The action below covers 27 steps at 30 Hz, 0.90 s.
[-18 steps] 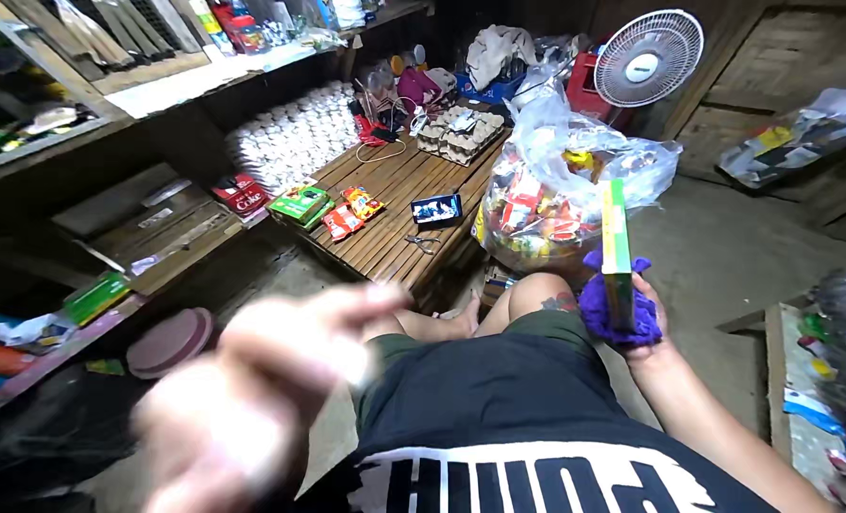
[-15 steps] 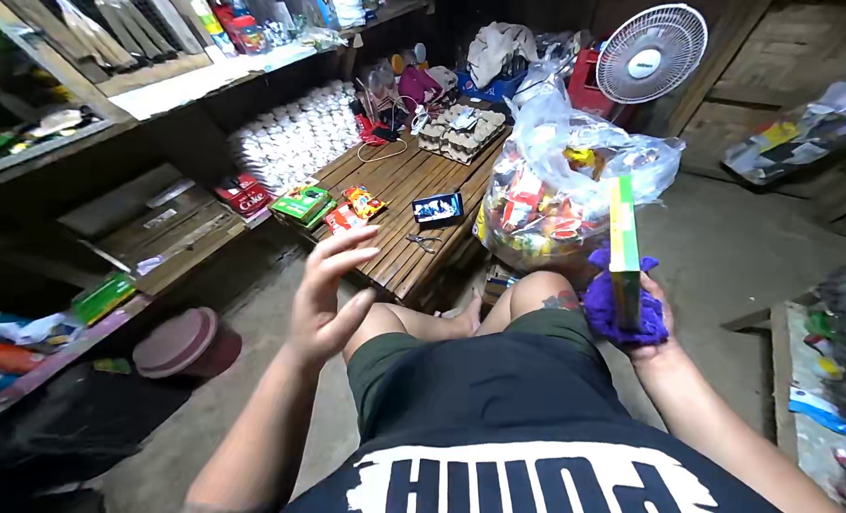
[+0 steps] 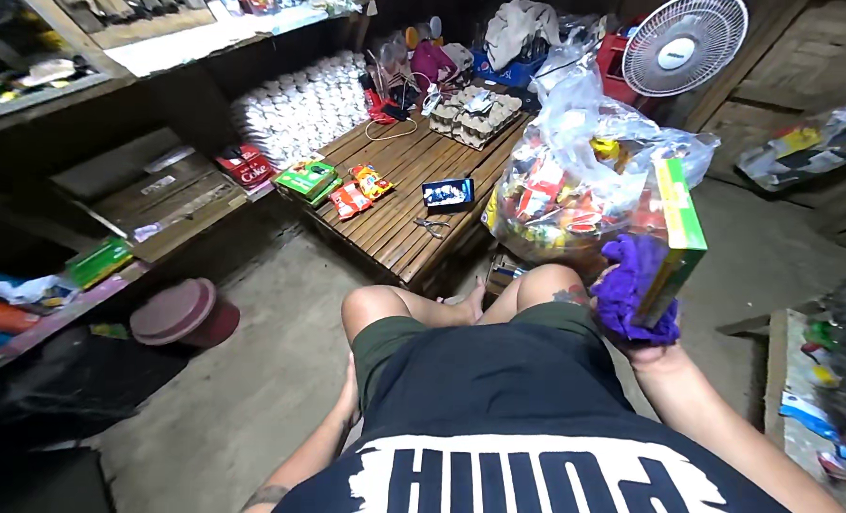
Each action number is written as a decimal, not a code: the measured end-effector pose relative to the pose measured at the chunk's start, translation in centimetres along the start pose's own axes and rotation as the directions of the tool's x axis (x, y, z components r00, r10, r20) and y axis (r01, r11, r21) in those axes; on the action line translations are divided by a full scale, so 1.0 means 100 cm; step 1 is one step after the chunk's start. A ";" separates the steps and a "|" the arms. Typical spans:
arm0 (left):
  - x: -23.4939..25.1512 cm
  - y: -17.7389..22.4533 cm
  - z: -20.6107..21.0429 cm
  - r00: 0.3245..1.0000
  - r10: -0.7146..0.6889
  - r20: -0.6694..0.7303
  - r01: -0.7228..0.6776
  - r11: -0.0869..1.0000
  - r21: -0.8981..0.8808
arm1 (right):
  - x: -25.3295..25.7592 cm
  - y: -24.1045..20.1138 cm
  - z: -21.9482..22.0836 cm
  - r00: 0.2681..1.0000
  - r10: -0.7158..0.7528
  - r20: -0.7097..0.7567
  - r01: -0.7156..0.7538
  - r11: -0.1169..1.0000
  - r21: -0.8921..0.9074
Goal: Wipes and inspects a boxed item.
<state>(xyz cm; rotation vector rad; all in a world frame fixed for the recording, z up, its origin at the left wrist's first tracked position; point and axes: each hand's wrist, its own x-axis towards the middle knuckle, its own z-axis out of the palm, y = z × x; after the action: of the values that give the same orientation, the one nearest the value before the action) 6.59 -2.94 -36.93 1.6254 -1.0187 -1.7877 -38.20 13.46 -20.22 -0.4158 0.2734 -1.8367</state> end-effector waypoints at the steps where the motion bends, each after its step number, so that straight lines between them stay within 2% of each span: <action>1: 0.008 0.006 0.000 0.998 0.060 -0.019 -0.060 0.998 0.000 | -0.001 0.006 0.002 1.000 0.028 0.001 -0.028 0.999 0.036; 3: 0.041 0.015 -0.005 0.968 0.247 -0.055 -0.244 0.968 0.052 | 0.000 0.017 0.017 0.998 0.061 -0.012 -0.060 0.996 0.067; 5: 0.069 0.029 -0.005 0.905 0.413 -0.099 -0.396 0.905 0.153 | 0.002 0.023 0.023 0.997 0.075 -0.019 -0.074 0.994 0.076; 7: 0.081 0.039 -0.001 0.847 0.508 -0.159 -0.443 0.838 0.319 | 0.005 0.025 0.023 0.996 0.076 -0.035 -0.074 0.996 0.053; 9: 0.071 0.041 0.004 0.806 0.566 -0.172 -0.431 0.761 0.485 | 0.006 0.025 0.024 0.997 0.073 -0.017 -0.073 0.997 0.039; 11: 0.049 0.035 0.012 0.757 0.644 -0.114 -0.461 0.649 0.605 | 0.004 0.024 0.024 0.998 0.057 0.000 -0.057 0.998 0.007; 14: 0.014 0.021 0.019 0.693 0.720 0.027 -0.542 0.497 0.677 | -0.002 0.019 0.014 0.998 0.035 -0.056 -0.038 0.998 -0.049; 16: 0.009 0.015 0.015 0.659 0.749 0.076 -0.583 0.444 0.681 | -0.002 0.018 0.006 0.996 0.048 -0.070 -0.051 0.997 -0.052; 18: 0.020 0.016 0.006 0.682 0.729 0.052 -0.576 0.493 0.652 | -0.003 0.019 0.002 0.996 0.037 -0.085 -0.042 0.998 -0.048; 21: 0.043 0.019 -0.007 0.815 0.575 -0.067 -0.458 0.712 0.532 | -0.004 0.021 0.009 0.999 0.038 -0.039 -0.039 0.999 -0.024; 22: 0.046 0.019 -0.007 0.841 0.533 -0.097 -0.426 0.761 0.489 | -0.002 0.021 0.017 0.999 0.041 -0.008 -0.041 0.999 0.003; 24: 0.042 0.017 -0.002 0.840 0.528 -0.123 -0.410 0.767 0.493 | 0.000 0.020 0.030 0.999 0.026 0.035 -0.027 0.999 0.040; 27: 0.025 0.013 0.002 0.811 0.571 -0.126 -0.416 0.715 0.562 | -0.003 0.011 0.013 0.998 0.004 0.062 -0.003 1.000 -0.020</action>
<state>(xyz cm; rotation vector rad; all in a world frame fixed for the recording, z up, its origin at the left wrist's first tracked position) 5.82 -5.64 -37.42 1.6135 -1.6938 -0.9141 -36.58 13.42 -19.50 -0.4843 0.2500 -1.8153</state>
